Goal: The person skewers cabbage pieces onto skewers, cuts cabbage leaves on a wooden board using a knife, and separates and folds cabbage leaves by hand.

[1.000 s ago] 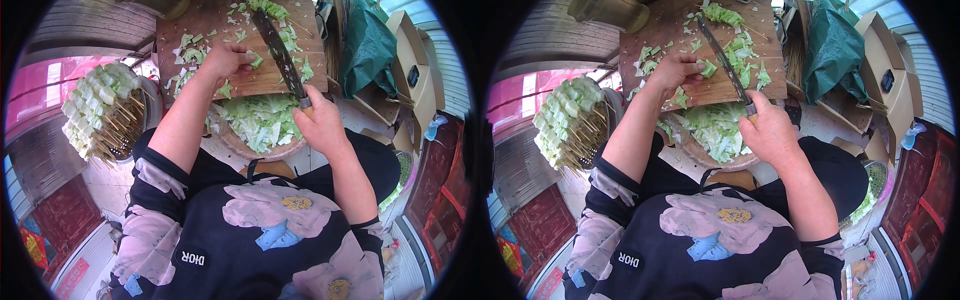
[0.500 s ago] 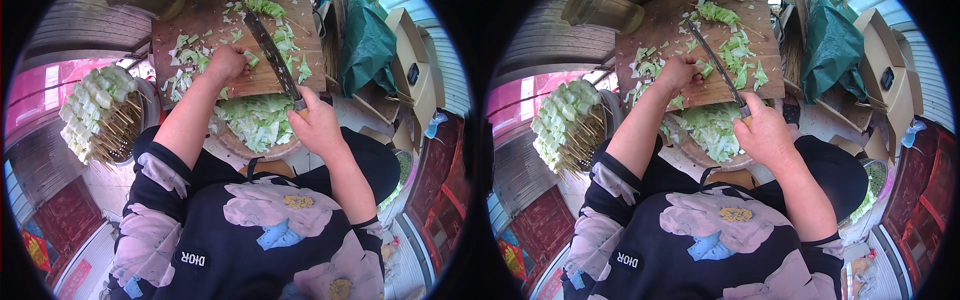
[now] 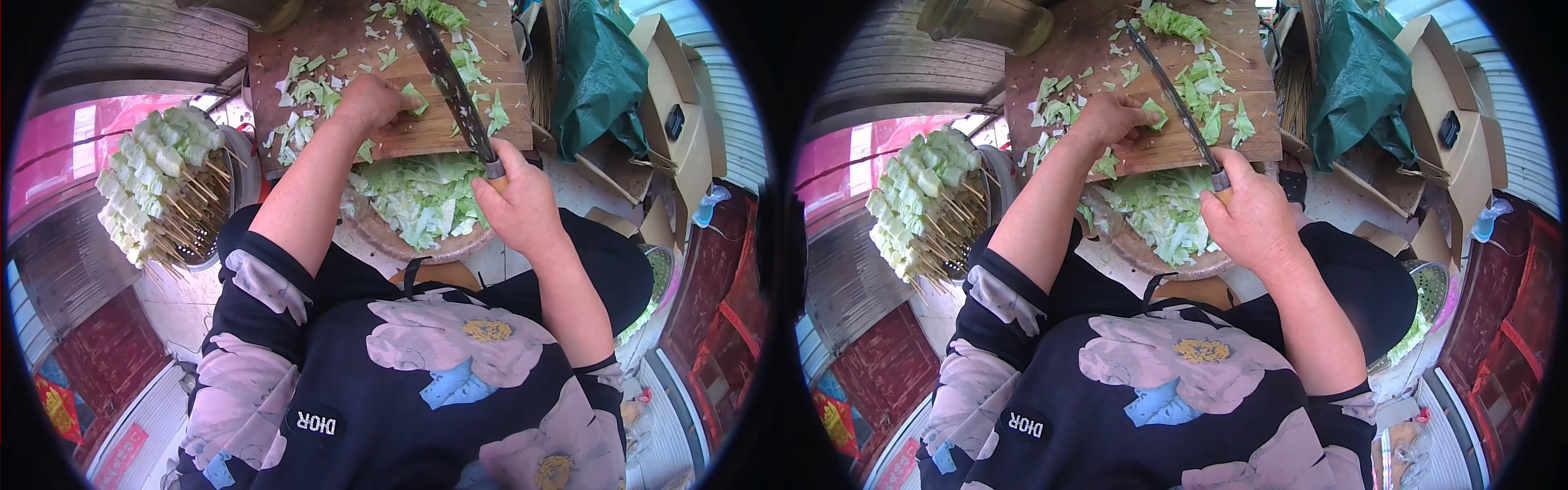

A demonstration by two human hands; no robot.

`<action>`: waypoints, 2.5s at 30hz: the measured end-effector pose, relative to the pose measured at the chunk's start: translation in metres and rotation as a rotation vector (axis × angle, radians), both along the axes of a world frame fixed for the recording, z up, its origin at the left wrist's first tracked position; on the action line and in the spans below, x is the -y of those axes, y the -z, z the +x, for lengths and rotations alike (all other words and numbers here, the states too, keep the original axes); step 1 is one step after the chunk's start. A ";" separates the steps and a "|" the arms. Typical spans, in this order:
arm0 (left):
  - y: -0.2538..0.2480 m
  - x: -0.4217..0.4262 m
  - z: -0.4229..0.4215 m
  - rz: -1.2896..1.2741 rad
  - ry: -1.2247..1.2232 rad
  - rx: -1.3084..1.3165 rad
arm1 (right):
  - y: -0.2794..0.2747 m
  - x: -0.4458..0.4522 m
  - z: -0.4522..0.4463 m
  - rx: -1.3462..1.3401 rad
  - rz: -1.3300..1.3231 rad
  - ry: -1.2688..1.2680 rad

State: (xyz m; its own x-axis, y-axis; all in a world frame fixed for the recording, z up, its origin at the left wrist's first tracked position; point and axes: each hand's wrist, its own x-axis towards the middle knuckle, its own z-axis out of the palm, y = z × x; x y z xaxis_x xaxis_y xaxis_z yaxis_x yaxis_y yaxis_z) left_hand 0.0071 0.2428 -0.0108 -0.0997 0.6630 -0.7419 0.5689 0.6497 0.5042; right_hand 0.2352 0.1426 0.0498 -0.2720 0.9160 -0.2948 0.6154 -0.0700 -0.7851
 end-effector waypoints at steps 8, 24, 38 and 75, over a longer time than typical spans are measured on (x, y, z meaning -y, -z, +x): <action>0.013 0.006 0.002 0.125 0.080 -0.036 | -0.001 -0.004 0.005 0.179 0.016 0.009; -0.050 0.028 -0.017 0.584 -0.410 0.534 | 0.036 -0.005 0.013 0.687 0.068 -0.008; -0.076 0.070 -0.085 0.632 -0.593 0.868 | 0.027 0.023 -0.022 0.406 0.123 -0.323; -0.070 0.041 -0.088 0.636 -0.947 0.952 | -0.033 -0.072 -0.047 -0.051 0.262 -0.190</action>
State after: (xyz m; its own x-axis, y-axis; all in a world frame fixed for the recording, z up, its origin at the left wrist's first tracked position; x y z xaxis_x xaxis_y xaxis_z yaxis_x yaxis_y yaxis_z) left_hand -0.0804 0.2015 0.0595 -0.3246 0.8606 -0.3924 -0.6281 0.1141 0.7698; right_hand 0.1887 0.2151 0.0829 -0.4541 0.8901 -0.0375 0.5572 0.2509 -0.7916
